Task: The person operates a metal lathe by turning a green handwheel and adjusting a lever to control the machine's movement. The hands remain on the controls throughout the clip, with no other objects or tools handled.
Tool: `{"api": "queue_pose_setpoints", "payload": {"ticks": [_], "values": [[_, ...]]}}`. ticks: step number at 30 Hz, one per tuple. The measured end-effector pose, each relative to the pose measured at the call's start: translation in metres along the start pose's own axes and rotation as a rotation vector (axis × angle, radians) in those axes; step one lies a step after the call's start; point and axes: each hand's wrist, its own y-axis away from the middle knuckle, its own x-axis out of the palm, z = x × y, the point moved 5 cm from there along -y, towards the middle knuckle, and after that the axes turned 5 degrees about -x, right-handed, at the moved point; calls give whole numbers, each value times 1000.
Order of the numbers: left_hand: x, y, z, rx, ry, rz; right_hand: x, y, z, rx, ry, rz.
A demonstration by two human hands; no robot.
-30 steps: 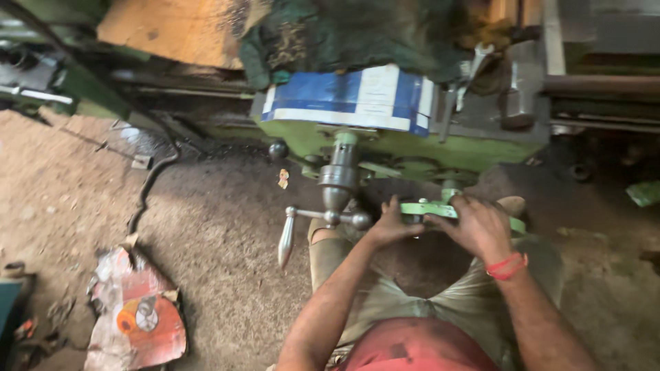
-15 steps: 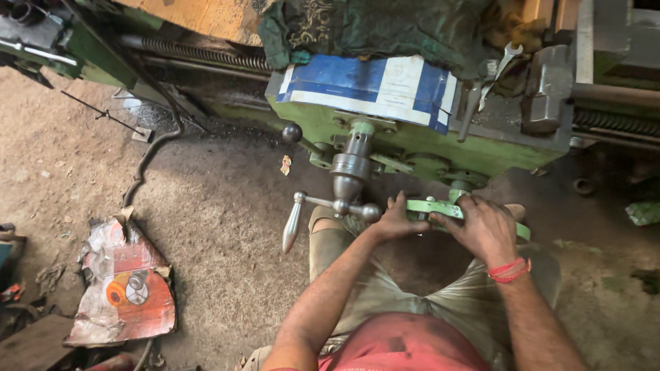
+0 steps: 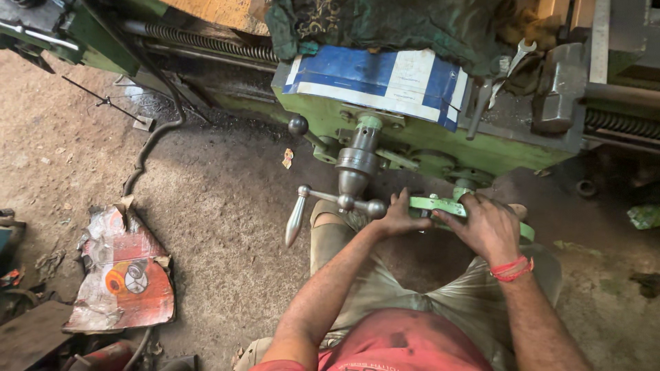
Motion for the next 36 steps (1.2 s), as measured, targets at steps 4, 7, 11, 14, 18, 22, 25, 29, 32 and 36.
{"api": "queue_pose_setpoints", "payload": {"ticks": [4,7,11,14,18,22,25,29,32,36], "values": [[4,-5,6,3,-6,8,-7,-3,8,28,46,47],[10,-15,19,-1,-29,23,-5,-4,9,81,102,135],[28,-42,44,12,-46,44,5,-3,4,41,57,107],[44,-60,47,77,-167,106,31,4,-15,143,95,316],[47,-59,20,413,214,423,63,10,-33,78,163,282],[40,-59,25,282,255,224,112,12,-70,-2,27,237],[27,-54,18,414,122,35,134,16,-91,-47,19,148],[30,-50,14,425,100,13,136,20,-94,-51,25,132],[28,-56,19,429,122,39,120,11,-74,-59,132,149],[48,-62,24,444,195,251,88,9,-45,33,274,307]]}}
